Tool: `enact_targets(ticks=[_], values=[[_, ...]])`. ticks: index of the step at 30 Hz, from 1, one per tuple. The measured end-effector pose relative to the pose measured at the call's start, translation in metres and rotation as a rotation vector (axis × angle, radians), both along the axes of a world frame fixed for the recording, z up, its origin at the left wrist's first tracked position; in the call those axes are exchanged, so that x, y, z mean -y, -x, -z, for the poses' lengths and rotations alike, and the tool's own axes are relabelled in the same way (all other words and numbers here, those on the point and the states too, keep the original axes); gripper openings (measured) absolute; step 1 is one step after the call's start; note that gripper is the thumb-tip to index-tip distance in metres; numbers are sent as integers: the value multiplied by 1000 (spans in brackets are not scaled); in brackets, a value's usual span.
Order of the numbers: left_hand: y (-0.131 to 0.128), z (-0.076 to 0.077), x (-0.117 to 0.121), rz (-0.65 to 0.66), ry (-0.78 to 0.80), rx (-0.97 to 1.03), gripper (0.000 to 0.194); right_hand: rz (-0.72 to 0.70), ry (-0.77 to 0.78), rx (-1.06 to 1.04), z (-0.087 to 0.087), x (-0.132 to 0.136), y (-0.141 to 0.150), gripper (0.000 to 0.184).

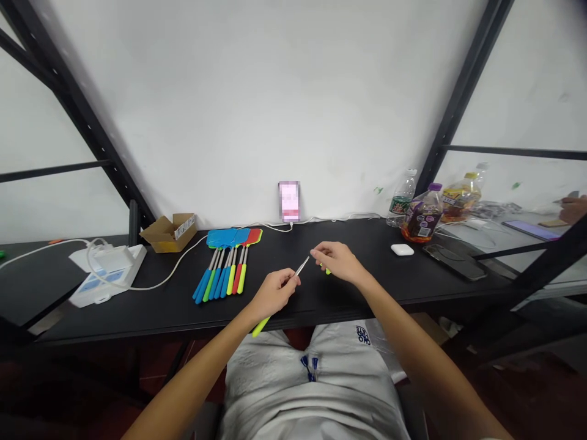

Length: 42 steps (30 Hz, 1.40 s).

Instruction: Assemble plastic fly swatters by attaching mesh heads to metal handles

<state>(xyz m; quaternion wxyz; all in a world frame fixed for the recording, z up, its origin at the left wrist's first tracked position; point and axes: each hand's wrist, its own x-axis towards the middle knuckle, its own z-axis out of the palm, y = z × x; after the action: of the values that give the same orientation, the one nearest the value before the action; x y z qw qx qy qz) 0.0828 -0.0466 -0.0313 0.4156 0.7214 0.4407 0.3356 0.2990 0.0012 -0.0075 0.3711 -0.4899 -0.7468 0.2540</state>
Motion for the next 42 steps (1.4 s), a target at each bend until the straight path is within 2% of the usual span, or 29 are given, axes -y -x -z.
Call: enact_targets(ticks=[6, 9, 13, 21, 23, 26, 28, 30, 36, 39, 42], values=[[-1, -2, 1, 29, 7, 18, 26, -225, 193, -161, 2, 7, 16, 30], [-1, -2, 2, 30, 5, 23, 29, -244, 226, -238, 2, 4, 13, 31], [-1, -2, 2, 27, -10, 23, 33, -126, 214, -359, 0, -5, 1, 34], [-1, -4, 4, 14, -31, -14, 36, 170, 49, -572, -11, -20, -40, 35], [-1, -4, 3, -39, -77, -38, 35, 255, 5, -625, -14, -21, -52, 34], [3, -2, 0, -246, -294, -143, 31, 323, -15, -652, -17, -22, -65, 32], [7, 1, -4, -390, -481, -264, 26, 324, 10, -652, -17, -22, -69, 29], [11, 4, -8, -454, -594, -393, 23, 305, 54, -645, -17, -22, -66, 25], [13, 11, -10, -453, -613, -704, 28, 245, 104, -525, -12, -19, -40, 11], [12, 11, -7, -512, -626, -782, 30, 188, 53, -342, -11, -12, -30, 7], [11, 12, -6, -541, -619, -804, 27, 73, 39, -89, -12, -1, -23, 3]])
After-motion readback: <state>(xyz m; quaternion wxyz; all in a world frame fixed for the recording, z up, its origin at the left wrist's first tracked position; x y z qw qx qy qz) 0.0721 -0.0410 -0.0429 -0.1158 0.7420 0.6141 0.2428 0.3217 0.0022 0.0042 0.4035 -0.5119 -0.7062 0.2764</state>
